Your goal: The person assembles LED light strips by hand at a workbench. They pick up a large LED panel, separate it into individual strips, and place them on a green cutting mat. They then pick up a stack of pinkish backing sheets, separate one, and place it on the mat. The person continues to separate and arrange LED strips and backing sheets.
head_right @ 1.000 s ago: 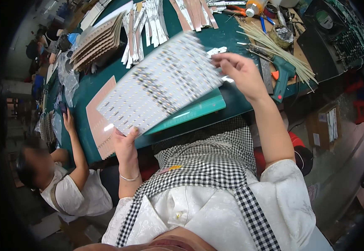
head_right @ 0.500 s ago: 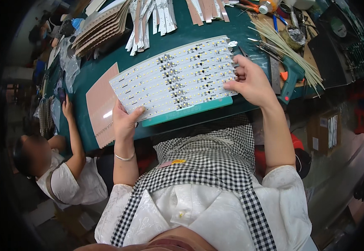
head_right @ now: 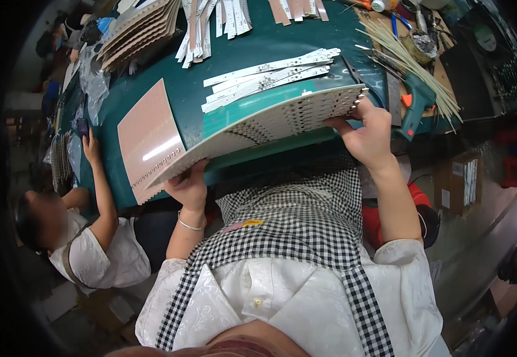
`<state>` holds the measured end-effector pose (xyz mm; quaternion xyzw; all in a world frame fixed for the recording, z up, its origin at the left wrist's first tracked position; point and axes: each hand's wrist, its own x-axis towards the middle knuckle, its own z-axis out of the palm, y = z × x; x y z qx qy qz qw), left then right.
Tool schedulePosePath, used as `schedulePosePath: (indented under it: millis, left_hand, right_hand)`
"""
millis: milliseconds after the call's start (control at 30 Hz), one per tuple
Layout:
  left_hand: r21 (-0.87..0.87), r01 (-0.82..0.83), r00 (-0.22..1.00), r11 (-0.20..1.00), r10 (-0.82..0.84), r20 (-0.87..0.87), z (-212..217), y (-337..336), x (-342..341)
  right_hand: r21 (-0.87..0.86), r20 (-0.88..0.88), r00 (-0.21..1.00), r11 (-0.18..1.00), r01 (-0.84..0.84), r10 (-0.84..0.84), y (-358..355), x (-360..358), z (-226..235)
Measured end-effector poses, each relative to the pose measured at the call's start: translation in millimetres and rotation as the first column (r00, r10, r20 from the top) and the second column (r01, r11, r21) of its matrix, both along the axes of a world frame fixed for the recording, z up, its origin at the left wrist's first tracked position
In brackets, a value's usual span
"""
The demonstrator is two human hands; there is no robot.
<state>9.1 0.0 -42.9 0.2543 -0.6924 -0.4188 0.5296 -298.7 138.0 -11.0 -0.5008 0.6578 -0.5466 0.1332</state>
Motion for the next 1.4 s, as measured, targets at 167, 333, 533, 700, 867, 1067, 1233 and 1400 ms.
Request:
schedulePosePath:
  millis: [167, 333, 533, 700, 867, 1067, 1233, 1400]
  left_hand:
    - [-0.159, 0.034, 0.999, 0.987, -0.035, -0.001, -2, -2, -1]
    - [-0.143, 0.011, 0.999, 0.990, -0.003, 0.053, 2, 0, -1]
    - [-0.219, 0.105, 0.993, 0.970, -0.114, -0.031, -7, -6, 0]
    - [-0.293, 0.111, 0.994, 0.950, -0.100, 0.053, -13, -7, 4]
    - [0.124, -0.018, 0.992, 0.992, 0.033, -0.122, 12, -16, -2]
    - [0.386, -0.007, 0.913, 0.922, 0.164, -0.374, 53, -56, 1]
    - [0.473, 0.029, 0.917, 0.880, 0.165, -0.364, 60, -56, -16]
    - [0.578, 0.023, 0.981, 0.816, 0.093, -0.170, 36, -47, 5]
  right_hand:
    - [-0.057, -0.105, 0.994, 0.998, -0.026, 0.020, 2, 0, 2]
    - [0.016, 0.115, 0.988, 0.994, -0.104, 0.101, 3, -4, 10]
    - [-0.158, -0.204, 0.978, 0.985, -0.076, 0.043, 1, -3, -3]
    - [-0.188, 0.003, 0.994, 0.976, -0.107, 0.109, 4, -5, -15]
    - [-0.051, 0.599, 0.798, 0.998, -0.043, 0.065, 0, -3, -2]
    - [-0.049, 0.630, 0.775, 0.998, -0.033, 0.056, -46, -35, 4]
    - [0.061, 0.355, 0.932, 0.996, 0.061, -0.079, -101, -65, -13]
    - [-0.075, -0.225, 0.932, 0.959, 0.273, -0.283, -87, -55, 5]
